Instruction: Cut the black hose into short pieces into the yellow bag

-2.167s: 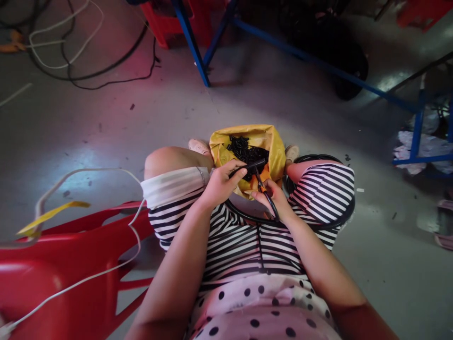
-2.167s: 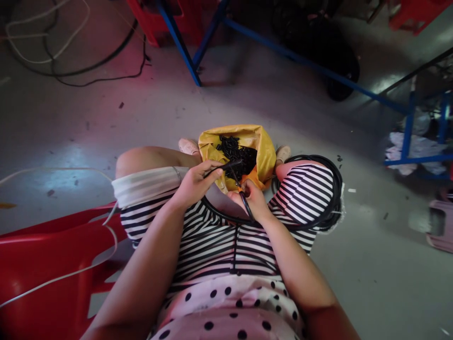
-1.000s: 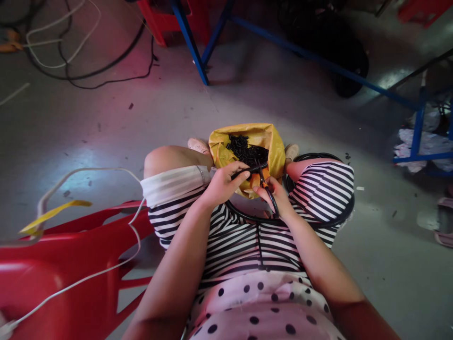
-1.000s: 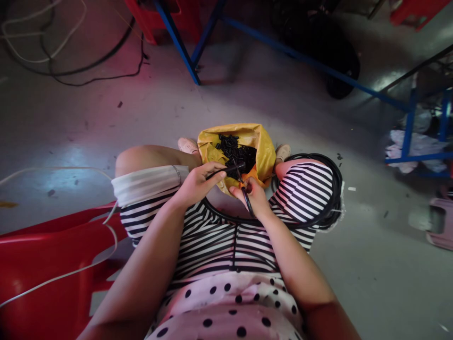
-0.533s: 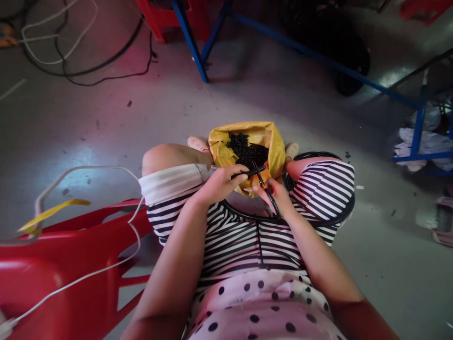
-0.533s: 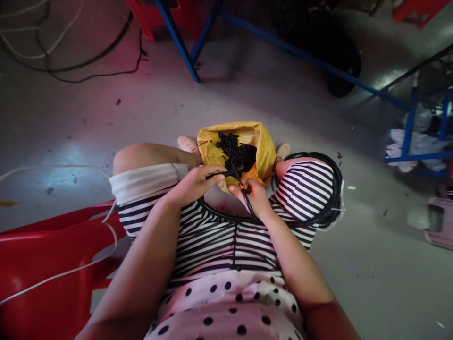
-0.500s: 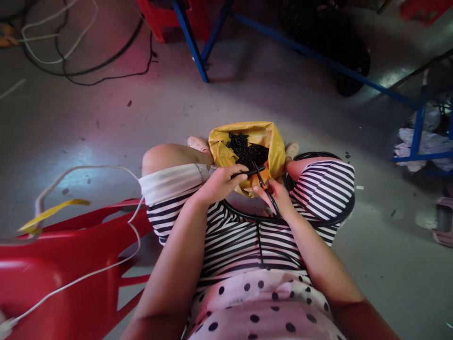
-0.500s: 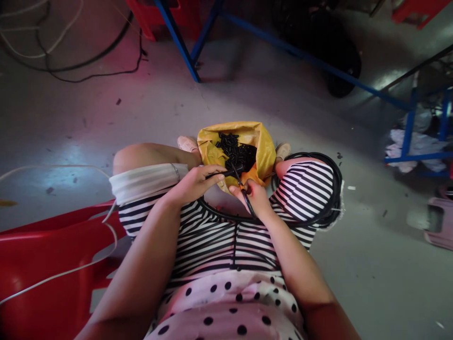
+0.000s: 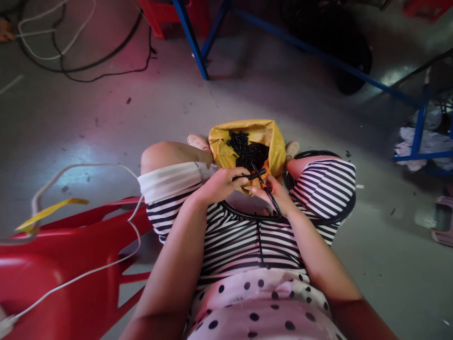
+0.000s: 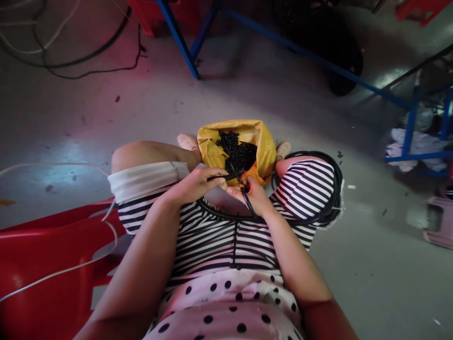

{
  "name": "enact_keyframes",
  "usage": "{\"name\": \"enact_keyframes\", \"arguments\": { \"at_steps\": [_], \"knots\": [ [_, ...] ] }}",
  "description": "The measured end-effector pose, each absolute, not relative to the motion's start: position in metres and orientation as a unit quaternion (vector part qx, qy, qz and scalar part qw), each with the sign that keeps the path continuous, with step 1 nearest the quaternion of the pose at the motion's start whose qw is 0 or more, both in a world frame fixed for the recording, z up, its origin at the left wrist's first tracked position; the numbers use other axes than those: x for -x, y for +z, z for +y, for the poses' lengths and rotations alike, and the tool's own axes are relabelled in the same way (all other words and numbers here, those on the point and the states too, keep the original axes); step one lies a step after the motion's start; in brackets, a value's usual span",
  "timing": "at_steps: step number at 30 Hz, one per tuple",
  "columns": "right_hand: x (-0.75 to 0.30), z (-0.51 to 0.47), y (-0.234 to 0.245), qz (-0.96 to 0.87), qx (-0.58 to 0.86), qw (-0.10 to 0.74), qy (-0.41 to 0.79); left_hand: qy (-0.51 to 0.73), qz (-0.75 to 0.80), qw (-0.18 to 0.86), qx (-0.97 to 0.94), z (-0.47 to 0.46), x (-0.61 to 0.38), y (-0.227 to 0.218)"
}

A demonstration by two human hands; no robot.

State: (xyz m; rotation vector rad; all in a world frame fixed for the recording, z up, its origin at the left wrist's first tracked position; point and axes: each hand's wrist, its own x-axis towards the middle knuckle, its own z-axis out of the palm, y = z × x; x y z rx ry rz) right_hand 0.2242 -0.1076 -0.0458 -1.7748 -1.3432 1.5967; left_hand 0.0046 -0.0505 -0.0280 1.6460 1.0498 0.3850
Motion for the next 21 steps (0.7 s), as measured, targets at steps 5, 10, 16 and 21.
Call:
{"name": "enact_keyframes", "arguments": {
  "at_steps": [5,10,16,21],
  "knots": [
    [-0.2265,-0.1090,-0.0498,-0.487,0.625,0.185,0.581,0.152,0.445,0.541,-0.697,-0.0515,-0.0037,-0.0288],
    [-0.2255,-0.1068,-0.0483,-0.506,0.652,0.170,0.539,0.164,0.445,0.545,-0.691,-0.0496,-0.0047,-0.0264],
    [-0.2224,-0.1026,-0.0454,-0.496,0.670,0.195,0.517,0.202,0.473,0.534,-0.671,-0.0479,-0.0060,-0.0275],
    [-0.2215,-0.1019,-0.0411,-0.494,0.677,0.185,0.513,0.208,0.483,0.535,-0.662,-0.0483,-0.0060,-0.0273]
  ]
}}
